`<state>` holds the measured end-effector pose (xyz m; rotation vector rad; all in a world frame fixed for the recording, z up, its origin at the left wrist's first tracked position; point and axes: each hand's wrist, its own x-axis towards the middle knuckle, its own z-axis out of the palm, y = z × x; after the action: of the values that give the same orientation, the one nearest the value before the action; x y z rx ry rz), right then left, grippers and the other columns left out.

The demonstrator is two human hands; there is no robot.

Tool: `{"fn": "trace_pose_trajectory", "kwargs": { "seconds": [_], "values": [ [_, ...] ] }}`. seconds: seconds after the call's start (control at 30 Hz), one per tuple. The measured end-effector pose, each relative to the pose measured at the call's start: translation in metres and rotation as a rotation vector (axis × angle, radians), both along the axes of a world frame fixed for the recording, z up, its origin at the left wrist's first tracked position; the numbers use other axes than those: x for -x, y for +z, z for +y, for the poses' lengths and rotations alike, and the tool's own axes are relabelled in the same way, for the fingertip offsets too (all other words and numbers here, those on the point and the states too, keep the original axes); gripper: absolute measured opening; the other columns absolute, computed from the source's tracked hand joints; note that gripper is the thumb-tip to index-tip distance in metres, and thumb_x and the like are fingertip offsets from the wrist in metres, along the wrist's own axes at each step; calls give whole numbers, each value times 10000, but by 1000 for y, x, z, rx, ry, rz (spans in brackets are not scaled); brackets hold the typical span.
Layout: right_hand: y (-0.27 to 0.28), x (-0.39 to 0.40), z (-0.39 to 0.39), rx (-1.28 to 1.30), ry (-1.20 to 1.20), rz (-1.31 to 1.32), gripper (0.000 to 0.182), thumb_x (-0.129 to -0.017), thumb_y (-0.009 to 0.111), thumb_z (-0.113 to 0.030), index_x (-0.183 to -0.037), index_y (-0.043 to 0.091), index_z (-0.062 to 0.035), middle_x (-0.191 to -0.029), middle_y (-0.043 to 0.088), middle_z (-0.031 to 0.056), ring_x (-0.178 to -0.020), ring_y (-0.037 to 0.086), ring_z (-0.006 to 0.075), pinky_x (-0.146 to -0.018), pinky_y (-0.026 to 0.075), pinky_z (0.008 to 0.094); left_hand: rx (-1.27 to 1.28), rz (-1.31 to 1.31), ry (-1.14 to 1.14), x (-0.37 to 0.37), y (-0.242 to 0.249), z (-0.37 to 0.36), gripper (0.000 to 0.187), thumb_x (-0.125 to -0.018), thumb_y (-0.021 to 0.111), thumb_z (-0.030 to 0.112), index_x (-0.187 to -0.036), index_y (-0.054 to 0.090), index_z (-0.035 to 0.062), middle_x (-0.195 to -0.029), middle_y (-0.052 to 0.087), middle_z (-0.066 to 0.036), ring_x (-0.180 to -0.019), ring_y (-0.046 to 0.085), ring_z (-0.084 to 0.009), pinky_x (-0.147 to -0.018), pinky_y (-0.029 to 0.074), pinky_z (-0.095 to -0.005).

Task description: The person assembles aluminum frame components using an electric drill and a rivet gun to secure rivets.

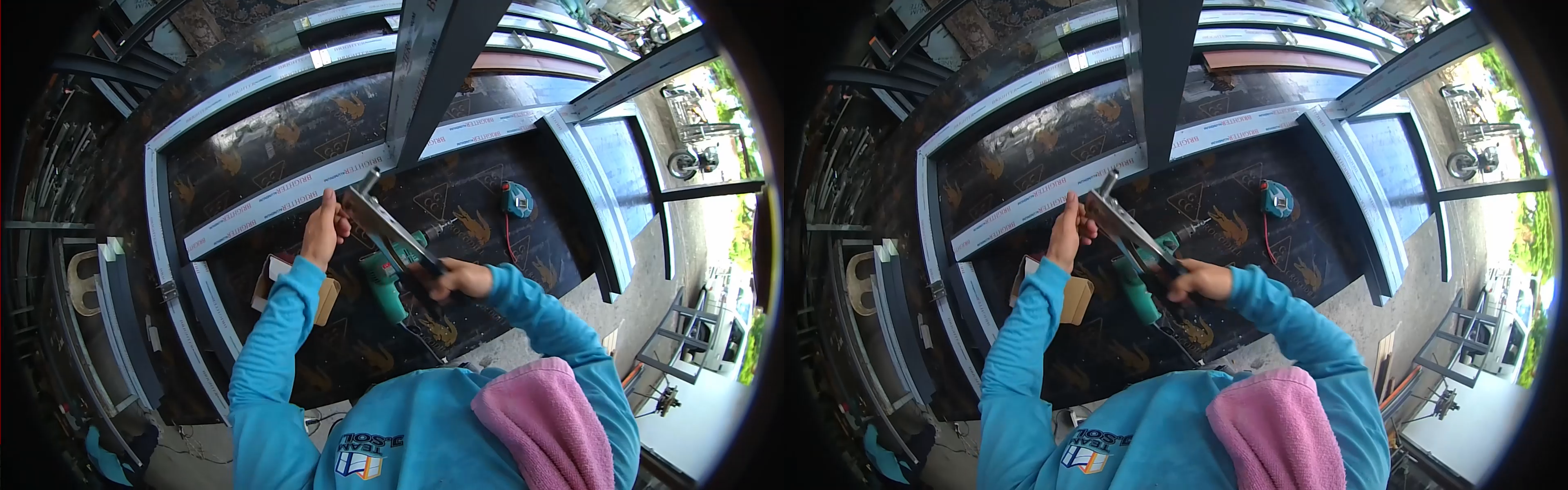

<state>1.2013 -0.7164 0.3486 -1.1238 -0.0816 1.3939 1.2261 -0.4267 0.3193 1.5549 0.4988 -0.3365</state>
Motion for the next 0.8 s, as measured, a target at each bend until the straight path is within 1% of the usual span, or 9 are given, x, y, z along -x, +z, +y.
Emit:
{"fn": "trace_pose_trajectory", "kwargs": {
  "seconds": [0.07, 0.13, 0.17, 0.2, 0.27, 0.33, 0.4, 0.6, 0.8],
  "values": [
    [75, 19, -54, 175, 132, -288, 785, -743, 659, -61, -1446, 309, -45, -1367, 412, 171, -1234, 440, 252, -967, 449, 347, 71, -36, 18, 32, 1, -7, 586, -928, 394, 629, -807, 574, 85, -660, 555, 29, -620, 532, -67, -567, 400, -207],
    [108, 43, -124, 354, 437, -719, 694, -738, 669, -114, -1375, 408, -24, -1321, 478, 233, -1188, 517, 304, -987, 435, 357, -141, -155, -179, 55, -8, -20, 516, -861, 581, 571, -933, 572, 60, -776, 589, -34, -733, 576, -131, -633, 447, -246],
    [154, 38, -122, 800, 821, -357, 518, -747, 651, -146, -1238, 536, -30, -1128, 616, 222, -1057, 613, 296, -907, 483, 362, -123, -143, -178, 62, -10, -26, 516, -861, 581, 571, -933, 572, 60, -776, 589, -34, -733, 576, -131, -633, 447, -246],
    [171, 55, -144, 1029, 1022, -376, 406, -759, 640, -198, -1131, 591, -44, -902, 682, 167, -887, 670, 283, -794, 521, 393, -432, -296, -357, 66, -10, -33, 588, -779, 665, 560, -1057, 542, 57, -901, 578, -77, -835, 568, -188, -710, 453, -304],
    [204, 59, -149, 1253, 1114, 58, 403, -762, 644, -244, -1117, 611, -55, -861, 683, 153, -821, 674, 294, -729, 526, 412, -730, -457, -535, 74, -10, -50, 733, -698, 749, 549, -1181, 511, 53, -1026, 568, -120, -937, 561, -245, -788, 459, -361],
    [194, 61, -177, 1246, 1351, 90, 392, -763, 643, -253, -1105, 623, -62, -848, 683, 161, -809, 675, 305, -724, 530, 417, -1057, -431, -760, 75, -18, -70, 1024, -584, 797, 562, -1368, 367, 63, -1205, 469, -166, -1082, 476, -339, -911, 390, -485],
    [177, 65, -210, 1223, 1601, 117, 382, -764, 642, -263, -1093, 634, -68, -836, 683, 169, -797, 675, 316, -719, 534, 423, -1025, -296, -800, 70, -35, -81, 1125, -562, 810, 547, -1431, 274, 76, -1227, 452, -162, -1094, 468, -351, -916, 361, -520],
    [52, 139, -251, 1479, 446, -920, 419, -723, 651, -197, -1059, 515, 11, -778, 627, 252, -781, 608, 465, -721, 504, 502, -969, -198, -774, 64, -34, -72, 1065, -509, 821, 457, -1378, 332, 82, -1164, 464, -160, -1053, 485, -331, -873, 375, -481],
    [-15, 92, -109, 1184, 132, -1361, 636, -722, 692, -221, -1248, 429, 20, -1210, 453, 247, -1139, 452, 413, -976, 381, 458, -787, -282, -533, 87, -24, -51, 864, -497, 827, 339, -1201, 410, 60, -1069, 464, -163, -989, 499, -339, -818, 390, -469]
  ]
}}
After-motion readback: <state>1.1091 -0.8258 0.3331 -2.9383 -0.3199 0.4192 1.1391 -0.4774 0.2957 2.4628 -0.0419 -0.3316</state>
